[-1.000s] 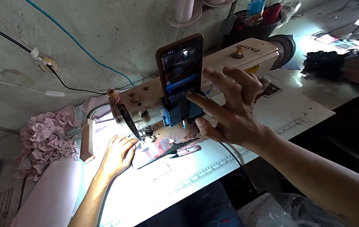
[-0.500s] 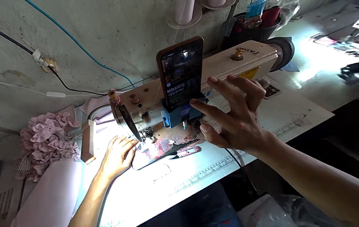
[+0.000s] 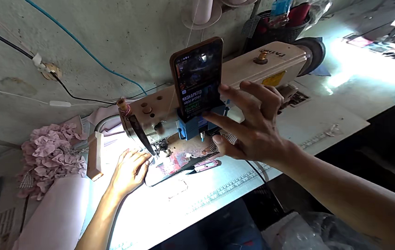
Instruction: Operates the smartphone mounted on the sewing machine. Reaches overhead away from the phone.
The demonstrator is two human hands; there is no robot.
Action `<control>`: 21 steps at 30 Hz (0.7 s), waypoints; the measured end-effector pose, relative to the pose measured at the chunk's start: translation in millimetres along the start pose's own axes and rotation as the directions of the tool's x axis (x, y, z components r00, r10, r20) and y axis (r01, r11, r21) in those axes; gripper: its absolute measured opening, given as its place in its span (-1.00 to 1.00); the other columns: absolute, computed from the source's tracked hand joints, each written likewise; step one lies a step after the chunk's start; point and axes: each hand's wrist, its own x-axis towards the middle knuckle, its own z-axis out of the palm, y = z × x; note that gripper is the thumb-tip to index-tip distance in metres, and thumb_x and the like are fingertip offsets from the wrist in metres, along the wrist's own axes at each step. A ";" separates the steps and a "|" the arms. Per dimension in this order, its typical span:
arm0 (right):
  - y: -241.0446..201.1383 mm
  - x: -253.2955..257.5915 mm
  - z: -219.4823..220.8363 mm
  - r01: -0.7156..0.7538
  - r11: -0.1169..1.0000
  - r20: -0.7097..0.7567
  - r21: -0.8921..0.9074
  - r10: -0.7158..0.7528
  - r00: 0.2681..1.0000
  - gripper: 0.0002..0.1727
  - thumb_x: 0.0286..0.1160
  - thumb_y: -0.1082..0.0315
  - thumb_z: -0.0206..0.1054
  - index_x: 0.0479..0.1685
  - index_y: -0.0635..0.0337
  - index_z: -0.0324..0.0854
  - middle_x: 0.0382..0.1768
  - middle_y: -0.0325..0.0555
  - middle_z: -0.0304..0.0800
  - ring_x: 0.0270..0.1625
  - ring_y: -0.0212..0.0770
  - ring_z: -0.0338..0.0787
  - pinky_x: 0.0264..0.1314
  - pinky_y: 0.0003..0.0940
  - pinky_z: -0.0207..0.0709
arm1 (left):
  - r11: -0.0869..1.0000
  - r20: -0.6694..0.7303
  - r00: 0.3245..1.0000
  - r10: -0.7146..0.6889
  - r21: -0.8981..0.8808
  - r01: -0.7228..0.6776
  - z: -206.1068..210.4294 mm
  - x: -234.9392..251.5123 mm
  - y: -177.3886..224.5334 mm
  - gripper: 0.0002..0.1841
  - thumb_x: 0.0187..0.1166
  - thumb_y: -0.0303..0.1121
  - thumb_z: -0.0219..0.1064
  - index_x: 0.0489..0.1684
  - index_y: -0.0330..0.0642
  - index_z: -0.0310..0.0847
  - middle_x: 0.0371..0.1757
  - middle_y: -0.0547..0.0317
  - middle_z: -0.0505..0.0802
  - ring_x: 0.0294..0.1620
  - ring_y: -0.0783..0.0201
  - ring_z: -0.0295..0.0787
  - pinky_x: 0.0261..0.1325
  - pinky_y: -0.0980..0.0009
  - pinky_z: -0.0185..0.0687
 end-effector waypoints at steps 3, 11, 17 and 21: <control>3.3 10.5 -2.3 -0.052 0.999 -0.009 0.000 0.052 0.999 -0.42 0.63 -0.17 0.08 0.45 -0.11 0.67 0.73 0.15 0.33 0.78 0.28 0.16 0.73 0.25 -0.12 | 1.000 0.002 1.000 -0.001 0.000 0.001 0.4 -0.7 -0.3 -0.56 0.78 -0.09 -0.02 0.34 0.13 0.77 0.35 0.35 0.85 0.53 0.22 0.65 0.72 -0.08 0.23; 0.8 0.2 -2.2 0.002 1.000 -0.045 0.002 -0.002 0.999 -0.48 0.64 -0.12 0.07 0.41 -0.17 0.70 0.71 0.08 0.37 0.78 0.20 0.16 0.75 0.17 -0.13 | 1.000 0.002 1.000 -0.008 0.003 0.008 0.6 -0.1 -1.1 -0.56 0.78 -0.08 -0.02 0.32 0.13 0.79 0.33 0.34 0.87 0.51 0.24 0.66 0.72 -0.06 0.23; 0.7 0.6 0.7 -0.002 1.000 -0.002 -0.003 0.002 1.000 -0.48 0.66 -0.14 0.06 0.34 -0.18 0.76 0.71 0.07 0.39 0.77 0.22 0.18 0.74 0.20 -0.13 | 1.000 0.001 1.000 -0.003 -0.002 0.003 1.1 -0.5 -1.9 -0.56 0.79 -0.08 -0.03 0.31 0.12 0.79 0.34 0.36 0.86 0.52 0.25 0.66 0.72 -0.06 0.24; 0.0 2.7 0.3 -0.015 1.000 0.000 0.002 0.015 1.000 -0.47 0.65 -0.14 0.06 0.36 -0.18 0.75 0.71 0.09 0.39 0.78 0.23 0.16 0.76 0.20 -0.14 | 1.000 -0.004 1.000 0.000 0.002 0.000 0.7 -0.2 -0.6 -0.56 0.78 -0.08 -0.03 0.32 0.13 0.79 0.33 0.36 0.86 0.51 0.25 0.67 0.72 -0.05 0.22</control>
